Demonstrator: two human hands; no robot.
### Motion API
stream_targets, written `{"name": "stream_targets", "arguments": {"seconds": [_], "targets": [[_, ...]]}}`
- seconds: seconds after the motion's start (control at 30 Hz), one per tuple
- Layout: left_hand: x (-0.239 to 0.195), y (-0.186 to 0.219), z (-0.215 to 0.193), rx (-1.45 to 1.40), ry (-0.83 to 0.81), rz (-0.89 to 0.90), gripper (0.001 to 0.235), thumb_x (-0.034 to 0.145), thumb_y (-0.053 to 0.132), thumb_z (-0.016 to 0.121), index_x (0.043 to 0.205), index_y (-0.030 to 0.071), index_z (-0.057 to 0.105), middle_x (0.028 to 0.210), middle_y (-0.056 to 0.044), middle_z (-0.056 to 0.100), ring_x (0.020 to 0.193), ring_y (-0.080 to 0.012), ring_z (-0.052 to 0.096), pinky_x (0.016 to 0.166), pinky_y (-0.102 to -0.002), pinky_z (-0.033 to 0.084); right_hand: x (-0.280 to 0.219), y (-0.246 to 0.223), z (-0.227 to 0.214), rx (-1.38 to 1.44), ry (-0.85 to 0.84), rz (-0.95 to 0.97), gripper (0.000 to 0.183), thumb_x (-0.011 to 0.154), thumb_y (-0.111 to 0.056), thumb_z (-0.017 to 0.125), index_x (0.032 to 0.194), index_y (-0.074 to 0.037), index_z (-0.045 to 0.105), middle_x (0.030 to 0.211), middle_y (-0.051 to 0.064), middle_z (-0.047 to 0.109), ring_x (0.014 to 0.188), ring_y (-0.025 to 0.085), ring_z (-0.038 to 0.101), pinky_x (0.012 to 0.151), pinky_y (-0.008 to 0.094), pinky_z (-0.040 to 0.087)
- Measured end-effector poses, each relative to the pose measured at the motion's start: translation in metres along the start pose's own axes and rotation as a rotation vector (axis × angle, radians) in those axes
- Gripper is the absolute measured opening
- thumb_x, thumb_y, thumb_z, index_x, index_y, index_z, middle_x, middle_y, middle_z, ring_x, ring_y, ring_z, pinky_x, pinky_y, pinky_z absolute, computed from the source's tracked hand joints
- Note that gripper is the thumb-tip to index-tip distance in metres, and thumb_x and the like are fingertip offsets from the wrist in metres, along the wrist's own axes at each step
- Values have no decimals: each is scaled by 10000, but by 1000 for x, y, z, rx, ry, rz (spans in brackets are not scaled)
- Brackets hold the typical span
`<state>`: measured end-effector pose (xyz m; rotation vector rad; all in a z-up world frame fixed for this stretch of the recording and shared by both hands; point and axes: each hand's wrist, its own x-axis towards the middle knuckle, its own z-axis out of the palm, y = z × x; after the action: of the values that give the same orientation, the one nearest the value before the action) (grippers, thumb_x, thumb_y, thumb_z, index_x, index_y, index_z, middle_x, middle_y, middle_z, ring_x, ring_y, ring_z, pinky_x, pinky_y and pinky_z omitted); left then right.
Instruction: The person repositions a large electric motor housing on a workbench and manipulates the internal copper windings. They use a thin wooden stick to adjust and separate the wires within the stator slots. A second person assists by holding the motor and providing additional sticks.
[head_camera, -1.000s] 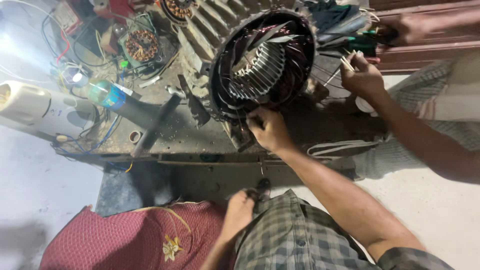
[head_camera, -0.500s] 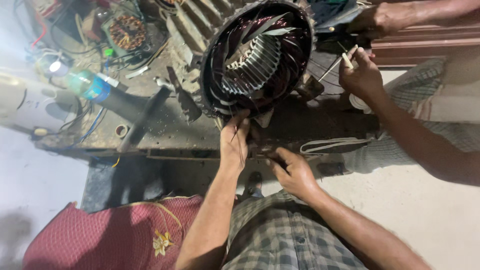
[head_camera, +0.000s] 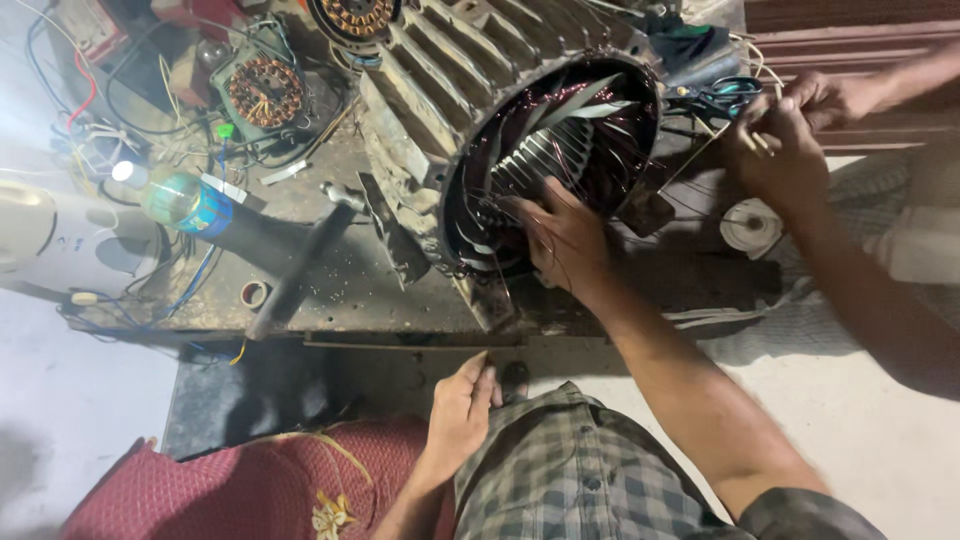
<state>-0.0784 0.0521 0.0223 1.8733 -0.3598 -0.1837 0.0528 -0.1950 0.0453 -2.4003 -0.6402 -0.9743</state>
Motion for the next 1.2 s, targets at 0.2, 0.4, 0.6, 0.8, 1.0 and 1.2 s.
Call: {"name": "stream_targets", "arguments": {"seconds": [0.2,0.4,0.6,0.8,1.0,1.2], "targets": [[-10,-36,-11,89,-25,20,255,994,135,572,1179,-6,677,667,-127,676,579,-231,693,572,-342,539,35,14,17,-131,-443,148,425,877,-55,638,1273,-191,710,1320,204,592,1098,356,611,801,480,545],[-10,-58,3,249,-256,-15,252,954,201,610,1070,17,737,977,-205,739,917,-387,720,785,-444,563,38,-1,-12,-248,-319,39,425,836,-142,699,1259,-138,738,1292,133,580,1194,318,538,878,455,479],[6,-59,42,138,-494,104,328,985,232,612,1205,0,684,1145,-240,700,1048,-401,667,886,-463,530,21,-46,-46,-229,-345,136,511,638,-287,840,1056,-31,694,1229,176,572,1141,368,548,849,496,519],[53,-68,94,112,-319,32,301,936,78,507,1200,3,629,1005,-213,715,953,-353,698,856,-387,538,-7,-73,-47,-315,-277,280,470,677,-371,845,969,-34,695,1117,134,569,1070,324,588,784,507,548],[81,-76,123,-799,-33,51,364,1109,159,383,1354,-30,575,1295,-186,659,1158,-301,631,1010,-376,537,-32,-92,-69,-228,-379,424,413,777,-422,784,936,-49,707,1056,160,541,1009,347,595,716,466,566],[105,-41,102,443,521,662,392,1174,224,393,1460,-8,528,1274,-167,639,1172,-299,620,1036,-414,530,-65,-100,-88,-237,-389,389,423,851,-446,733,887,-28,683,998,176,536,915,353,589,705,489,562]]}}
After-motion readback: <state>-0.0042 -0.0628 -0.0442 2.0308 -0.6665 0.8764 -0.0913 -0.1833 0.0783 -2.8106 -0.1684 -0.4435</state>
